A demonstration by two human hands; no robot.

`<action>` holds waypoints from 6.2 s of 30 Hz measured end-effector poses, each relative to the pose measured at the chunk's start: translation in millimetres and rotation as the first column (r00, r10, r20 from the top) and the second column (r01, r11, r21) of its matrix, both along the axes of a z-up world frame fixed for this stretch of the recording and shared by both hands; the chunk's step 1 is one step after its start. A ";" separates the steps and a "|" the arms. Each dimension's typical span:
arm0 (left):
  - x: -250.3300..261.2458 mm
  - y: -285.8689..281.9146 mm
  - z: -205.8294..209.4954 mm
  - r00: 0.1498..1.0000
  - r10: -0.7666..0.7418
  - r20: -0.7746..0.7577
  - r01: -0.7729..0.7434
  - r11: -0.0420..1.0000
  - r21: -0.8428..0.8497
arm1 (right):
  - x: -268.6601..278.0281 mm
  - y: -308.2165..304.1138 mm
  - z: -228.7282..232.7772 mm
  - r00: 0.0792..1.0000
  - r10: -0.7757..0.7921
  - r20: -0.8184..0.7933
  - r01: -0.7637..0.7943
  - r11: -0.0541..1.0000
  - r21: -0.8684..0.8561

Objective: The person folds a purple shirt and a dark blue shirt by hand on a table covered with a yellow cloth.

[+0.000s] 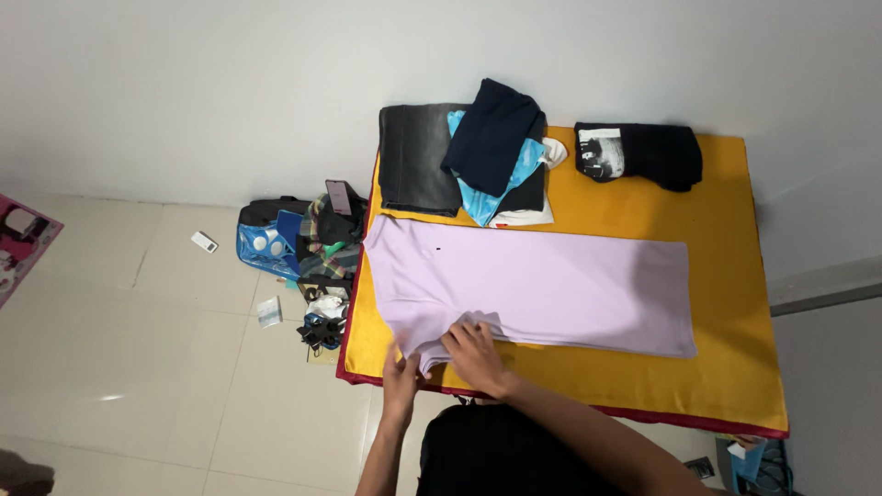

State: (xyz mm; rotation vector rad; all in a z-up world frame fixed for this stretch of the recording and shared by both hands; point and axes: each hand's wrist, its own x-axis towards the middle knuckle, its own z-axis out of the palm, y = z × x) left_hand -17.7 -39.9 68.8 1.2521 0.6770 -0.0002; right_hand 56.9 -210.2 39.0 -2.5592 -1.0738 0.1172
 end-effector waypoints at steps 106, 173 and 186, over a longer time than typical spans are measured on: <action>204.1 105.6 -67.4 0.923 0.198 -0.329 0.156 0.590 0.792 | 104.2 22.2 6.5 0.943 0.087 -0.322 0.004 0.962 0.272; 102.5 -121.8 -33.7 0.488 -0.873 0.006 0.601 0.340 0.724 | 142.1 -168.0 -41.0 0.247 -0.234 -0.940 0.956 0.219 0.197; 172.0 -79.9 -23.7 0.873 -0.354 -0.336 0.486 0.692 0.533 | 130.6 -142.7 26.1 0.487 -0.830 -0.272 0.868 0.493 0.050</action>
